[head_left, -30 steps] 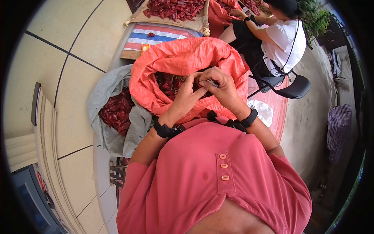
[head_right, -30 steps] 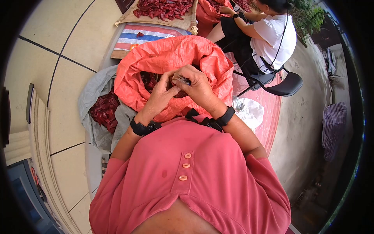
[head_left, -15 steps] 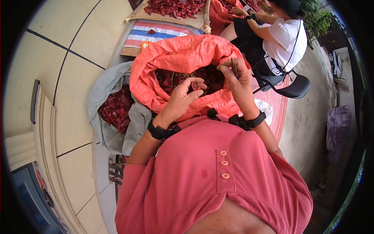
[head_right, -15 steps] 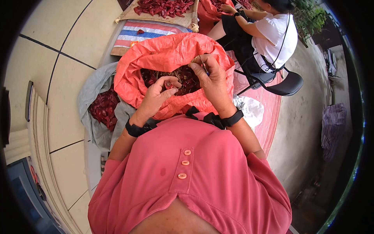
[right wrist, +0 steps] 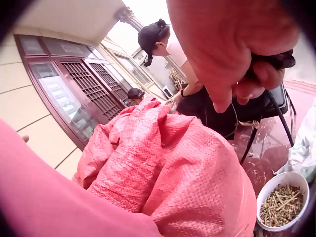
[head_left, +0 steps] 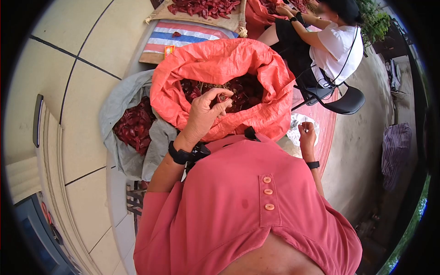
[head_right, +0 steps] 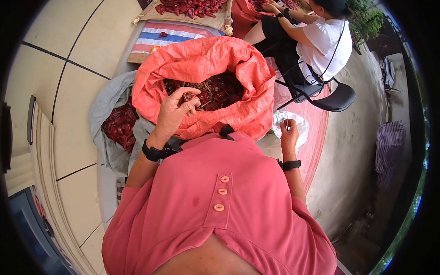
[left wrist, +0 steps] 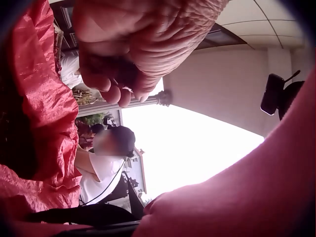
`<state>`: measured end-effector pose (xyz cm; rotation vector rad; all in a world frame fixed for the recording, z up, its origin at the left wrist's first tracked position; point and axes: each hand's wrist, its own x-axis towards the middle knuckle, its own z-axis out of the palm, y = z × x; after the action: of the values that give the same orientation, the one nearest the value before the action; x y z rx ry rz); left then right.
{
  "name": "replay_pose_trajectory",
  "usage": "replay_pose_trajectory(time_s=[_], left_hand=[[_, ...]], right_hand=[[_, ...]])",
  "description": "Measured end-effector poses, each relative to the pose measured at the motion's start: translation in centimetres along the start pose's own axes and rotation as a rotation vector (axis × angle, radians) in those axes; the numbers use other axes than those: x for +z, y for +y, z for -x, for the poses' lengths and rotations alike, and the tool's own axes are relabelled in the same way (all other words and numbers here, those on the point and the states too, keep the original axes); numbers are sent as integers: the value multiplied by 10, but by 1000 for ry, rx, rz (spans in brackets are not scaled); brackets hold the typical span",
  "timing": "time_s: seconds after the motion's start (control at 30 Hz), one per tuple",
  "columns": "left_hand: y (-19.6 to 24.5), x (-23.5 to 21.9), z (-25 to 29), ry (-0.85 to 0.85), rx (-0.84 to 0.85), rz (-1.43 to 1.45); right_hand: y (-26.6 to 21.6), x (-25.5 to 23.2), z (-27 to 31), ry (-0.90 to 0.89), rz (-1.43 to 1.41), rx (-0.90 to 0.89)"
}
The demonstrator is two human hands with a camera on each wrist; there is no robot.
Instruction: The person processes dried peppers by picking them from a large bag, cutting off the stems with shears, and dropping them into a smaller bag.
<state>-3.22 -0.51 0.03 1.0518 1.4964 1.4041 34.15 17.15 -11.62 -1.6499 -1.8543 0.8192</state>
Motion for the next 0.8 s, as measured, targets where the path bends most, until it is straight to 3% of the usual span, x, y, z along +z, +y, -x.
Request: replay_pose_trajectory(time_s=[0.1,0.13,0.2,0.23,0.27,0.33,0.47,0.57,0.8], left_hand=[[1,3,-3,58,199,-178],[0,4,-4,84,289,-240],[-7,1,-3,62,211,-131],[-8,2,-4,64,210,-96],[-9,3,-4,65,209,-60],[-7,9,-7,90,284,-25],[8,12,-7,45,137,50],[12,15,-8,69,156,-23],[23,19,0,179,239,-62]], right_hand=[[37,2,3,-103,189,102],[21,1,3,-142,135,129],[-14,-7,-4,-217,24,185],[-18,-8,-9,-262,-20,-31],[-78,-17,-3,-325,-96,82],[-145,-21,3,-398,-158,-137],[-239,-26,20,-606,-137,-512],[-271,-15,22,-616,-100,-777],[-294,0,24,-590,-57,-883]])
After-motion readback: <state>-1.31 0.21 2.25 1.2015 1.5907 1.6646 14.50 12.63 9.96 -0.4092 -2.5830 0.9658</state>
